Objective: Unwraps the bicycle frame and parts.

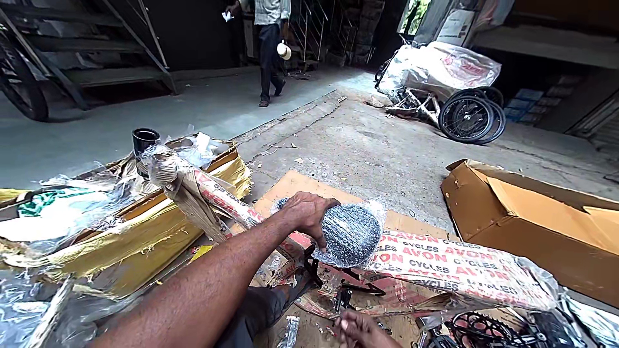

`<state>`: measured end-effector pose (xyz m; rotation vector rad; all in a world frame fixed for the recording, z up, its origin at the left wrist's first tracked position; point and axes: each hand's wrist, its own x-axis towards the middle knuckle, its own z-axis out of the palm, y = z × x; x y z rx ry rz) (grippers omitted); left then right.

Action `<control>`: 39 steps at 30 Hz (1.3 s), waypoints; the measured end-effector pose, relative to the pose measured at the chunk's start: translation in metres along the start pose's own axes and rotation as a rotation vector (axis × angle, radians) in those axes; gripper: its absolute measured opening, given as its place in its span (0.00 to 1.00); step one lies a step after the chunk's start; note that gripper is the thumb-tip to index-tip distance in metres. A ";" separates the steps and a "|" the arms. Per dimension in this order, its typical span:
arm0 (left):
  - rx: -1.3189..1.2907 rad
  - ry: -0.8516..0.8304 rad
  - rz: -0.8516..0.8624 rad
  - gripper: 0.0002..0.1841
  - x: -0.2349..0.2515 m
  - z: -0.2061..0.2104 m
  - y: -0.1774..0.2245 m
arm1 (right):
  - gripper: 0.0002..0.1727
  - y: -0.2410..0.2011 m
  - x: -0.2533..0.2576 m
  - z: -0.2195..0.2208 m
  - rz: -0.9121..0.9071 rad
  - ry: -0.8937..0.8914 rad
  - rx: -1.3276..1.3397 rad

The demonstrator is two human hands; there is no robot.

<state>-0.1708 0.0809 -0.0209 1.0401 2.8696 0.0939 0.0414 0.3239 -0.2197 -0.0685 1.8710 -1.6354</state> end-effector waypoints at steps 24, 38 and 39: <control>0.000 0.005 0.005 0.61 0.002 0.003 -0.002 | 0.27 -0.017 0.091 -0.108 0.327 0.399 -1.111; 0.011 -0.006 0.003 0.62 0.001 0.001 -0.001 | 0.26 -0.080 0.069 -0.077 0.377 0.177 -0.930; 0.004 -0.011 0.000 0.62 0.000 0.000 0.000 | 0.25 -0.069 0.079 -0.083 0.399 0.098 -0.922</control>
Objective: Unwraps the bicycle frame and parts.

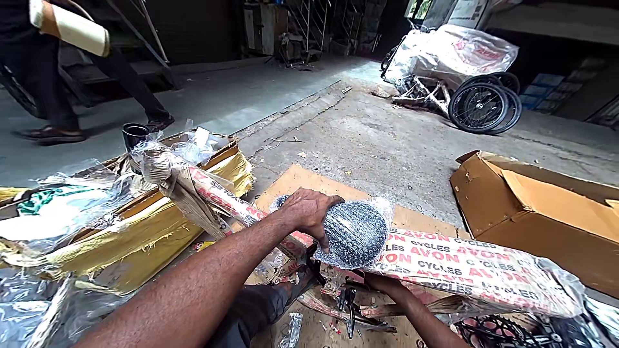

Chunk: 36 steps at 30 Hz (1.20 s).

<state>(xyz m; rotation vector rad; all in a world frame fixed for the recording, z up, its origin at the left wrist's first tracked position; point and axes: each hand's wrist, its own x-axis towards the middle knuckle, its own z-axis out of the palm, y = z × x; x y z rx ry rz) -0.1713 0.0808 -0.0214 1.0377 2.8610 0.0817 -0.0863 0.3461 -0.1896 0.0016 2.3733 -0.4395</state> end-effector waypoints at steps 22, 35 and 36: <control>-0.014 0.021 0.012 0.61 -0.002 0.007 0.000 | 0.22 -0.007 -0.022 -0.006 -0.091 0.198 0.363; -0.023 0.008 0.003 0.61 -0.001 0.002 -0.003 | 0.14 -0.002 -0.003 0.004 -0.043 0.125 0.499; -0.023 0.010 0.006 0.61 -0.001 0.004 -0.004 | 0.12 0.006 0.003 0.009 -0.100 0.180 0.554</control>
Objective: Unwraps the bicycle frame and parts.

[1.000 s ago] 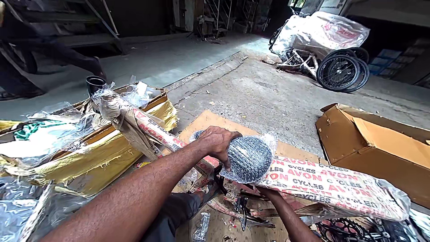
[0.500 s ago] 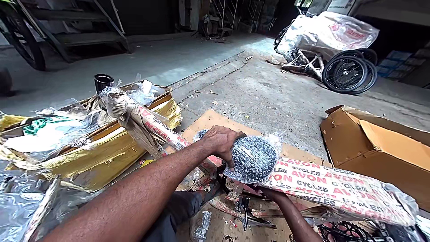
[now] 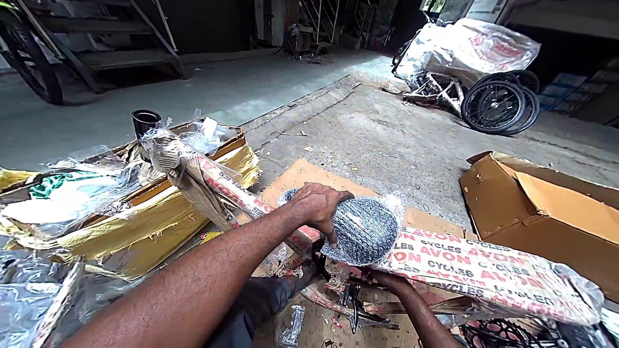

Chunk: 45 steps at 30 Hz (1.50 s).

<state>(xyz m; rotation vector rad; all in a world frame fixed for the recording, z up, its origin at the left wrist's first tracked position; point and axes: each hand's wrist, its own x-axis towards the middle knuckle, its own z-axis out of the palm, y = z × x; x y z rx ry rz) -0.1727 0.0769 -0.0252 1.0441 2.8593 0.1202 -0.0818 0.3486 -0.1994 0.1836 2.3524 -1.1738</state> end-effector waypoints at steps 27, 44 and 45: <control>0.018 0.015 0.007 0.61 0.001 0.001 0.002 | 0.28 0.026 0.027 0.014 0.121 0.280 -0.577; -0.003 0.018 0.017 0.61 0.002 -0.003 -0.001 | 0.31 0.011 0.003 0.017 -0.021 0.144 -0.685; -0.007 0.005 0.011 0.61 0.002 -0.003 -0.001 | 0.32 0.008 0.003 0.020 -0.001 0.115 -0.746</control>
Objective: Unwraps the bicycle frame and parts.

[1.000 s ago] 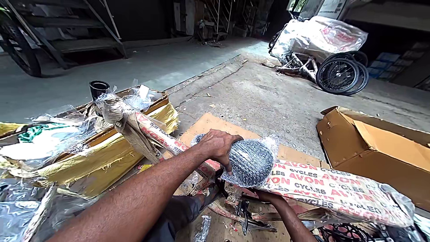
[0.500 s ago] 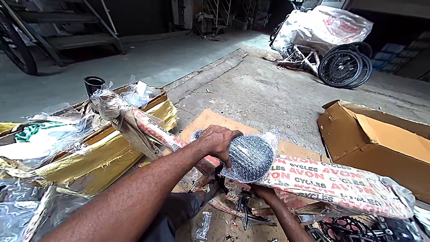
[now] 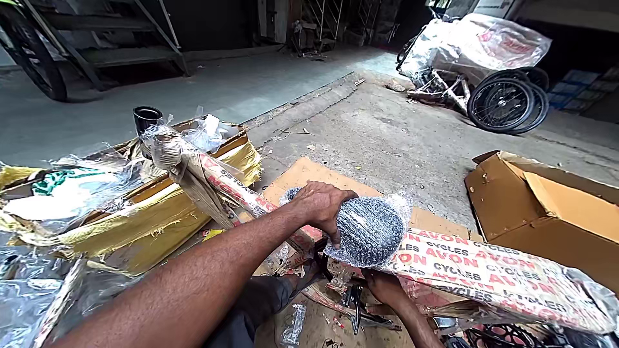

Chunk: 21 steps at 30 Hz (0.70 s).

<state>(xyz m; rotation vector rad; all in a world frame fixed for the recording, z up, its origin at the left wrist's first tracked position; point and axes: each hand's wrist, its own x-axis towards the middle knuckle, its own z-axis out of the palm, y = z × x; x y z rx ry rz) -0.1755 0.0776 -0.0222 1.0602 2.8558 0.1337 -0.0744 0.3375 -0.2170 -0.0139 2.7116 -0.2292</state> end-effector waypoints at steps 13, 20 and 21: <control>0.042 -0.008 -0.004 0.63 -0.002 0.002 0.007 | 0.12 0.020 0.035 0.048 0.250 0.266 0.782; 0.061 -0.021 -0.024 0.65 -0.004 0.002 0.014 | 0.06 -0.037 0.017 0.027 0.562 0.432 1.836; 0.070 -0.014 -0.026 0.65 -0.005 0.005 0.014 | 0.15 -0.045 0.010 0.030 0.496 0.512 1.909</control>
